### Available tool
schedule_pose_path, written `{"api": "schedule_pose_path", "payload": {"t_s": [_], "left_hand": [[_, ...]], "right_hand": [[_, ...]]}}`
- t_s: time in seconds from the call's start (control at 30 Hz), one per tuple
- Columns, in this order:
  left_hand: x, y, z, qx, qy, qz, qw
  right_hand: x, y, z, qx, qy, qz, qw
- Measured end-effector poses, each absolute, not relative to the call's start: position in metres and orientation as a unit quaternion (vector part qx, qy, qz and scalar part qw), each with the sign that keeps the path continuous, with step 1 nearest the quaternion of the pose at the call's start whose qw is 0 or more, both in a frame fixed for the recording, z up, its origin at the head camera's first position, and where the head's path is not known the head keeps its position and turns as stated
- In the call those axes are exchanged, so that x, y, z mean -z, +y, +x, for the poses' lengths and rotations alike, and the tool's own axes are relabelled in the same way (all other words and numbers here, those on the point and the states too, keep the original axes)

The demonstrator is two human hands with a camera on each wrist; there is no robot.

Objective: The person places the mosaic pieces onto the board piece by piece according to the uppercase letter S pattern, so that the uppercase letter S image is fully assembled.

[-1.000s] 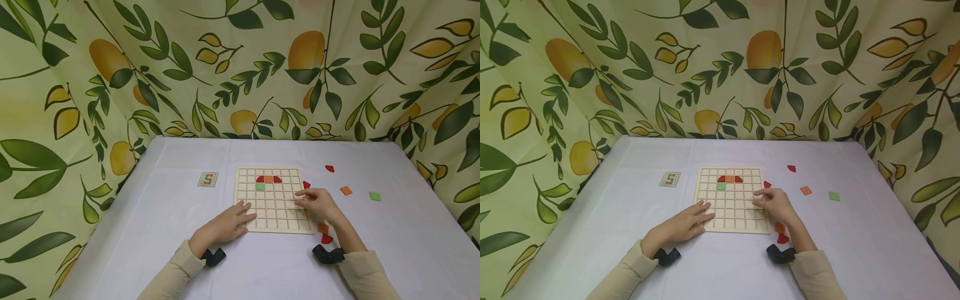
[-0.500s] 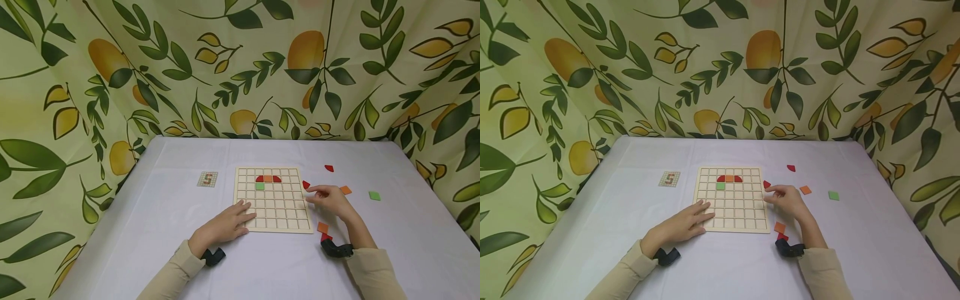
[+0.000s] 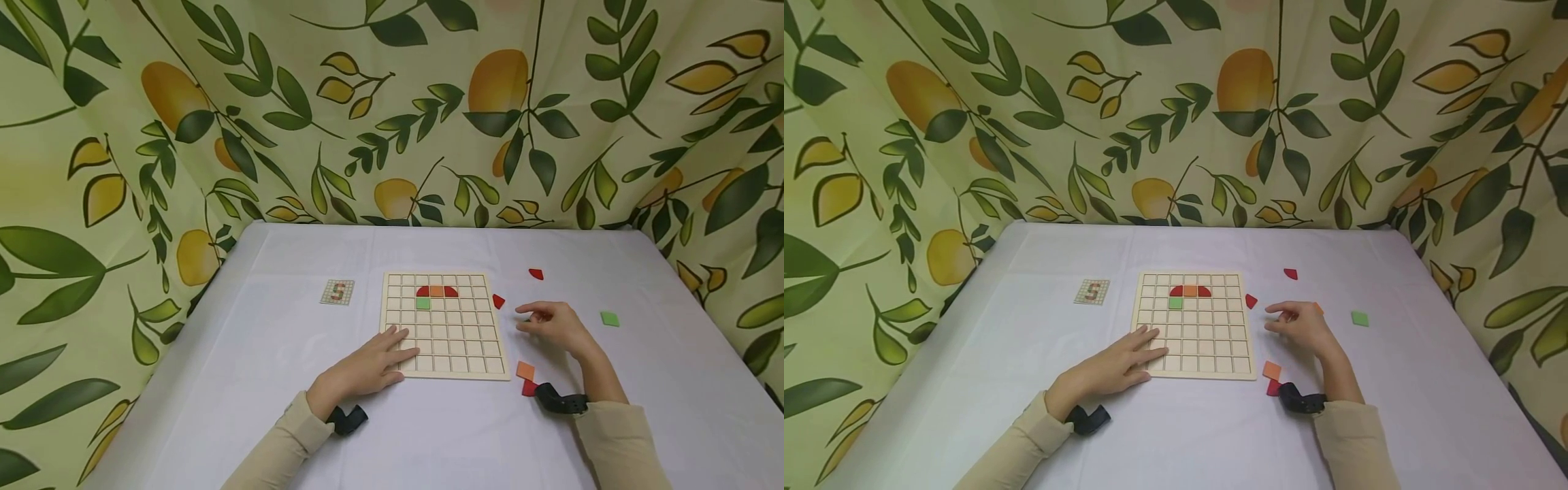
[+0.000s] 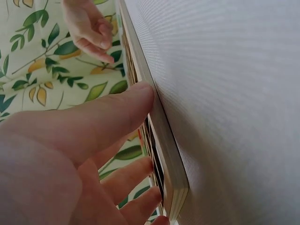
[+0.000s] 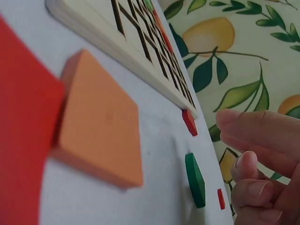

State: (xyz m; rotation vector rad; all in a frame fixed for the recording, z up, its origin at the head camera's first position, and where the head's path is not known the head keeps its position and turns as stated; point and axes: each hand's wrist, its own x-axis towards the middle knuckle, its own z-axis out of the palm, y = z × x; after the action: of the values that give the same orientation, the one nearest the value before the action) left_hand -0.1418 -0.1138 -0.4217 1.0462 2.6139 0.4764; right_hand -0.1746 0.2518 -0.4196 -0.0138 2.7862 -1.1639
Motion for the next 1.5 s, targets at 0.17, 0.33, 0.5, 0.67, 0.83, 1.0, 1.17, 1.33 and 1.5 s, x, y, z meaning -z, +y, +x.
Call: {"api": "schedule_pose_path", "payload": {"t_s": [0.17,0.33,0.5,0.67,0.83,1.0,1.17,1.33,1.5], "left_hand": [[0.42,-0.114,-0.141,-0.171,0.905,0.358,0.152],[0.417,-0.112,-0.14,-0.17,0.905,0.351,0.168],[0.416,-0.111,-0.139,-0.157,0.908,0.352,0.165],[0.415,-0.111,-0.139,-0.145,0.909,0.361,0.151],[0.415,-0.11,-0.139,-0.144,0.908,0.366,0.145],[0.416,-0.109,-0.139,-0.154,0.906,0.364,0.149],[0.417,-0.11,-0.139,-0.163,0.906,0.359,0.152],[0.415,-0.11,-0.138,-0.16,0.906,0.361,0.15],[0.415,-0.109,-0.138,-0.164,0.906,0.358,0.153]], "right_hand": [[0.422,0.259,-0.175,0.377,0.923,-0.001,0.079],[0.424,0.266,-0.175,0.369,0.925,-0.005,0.088],[0.427,0.271,-0.175,0.371,0.925,-0.007,0.086],[0.429,0.273,-0.176,0.376,0.922,-0.006,0.087],[0.43,0.274,-0.176,0.379,0.921,0.0,0.09],[0.432,0.275,-0.175,0.377,0.922,0.008,0.091],[0.433,0.274,-0.174,0.374,0.923,0.011,0.088],[0.434,0.274,-0.174,0.373,0.924,0.016,0.084],[0.433,0.273,-0.174,0.373,0.924,0.021,0.085]]}}
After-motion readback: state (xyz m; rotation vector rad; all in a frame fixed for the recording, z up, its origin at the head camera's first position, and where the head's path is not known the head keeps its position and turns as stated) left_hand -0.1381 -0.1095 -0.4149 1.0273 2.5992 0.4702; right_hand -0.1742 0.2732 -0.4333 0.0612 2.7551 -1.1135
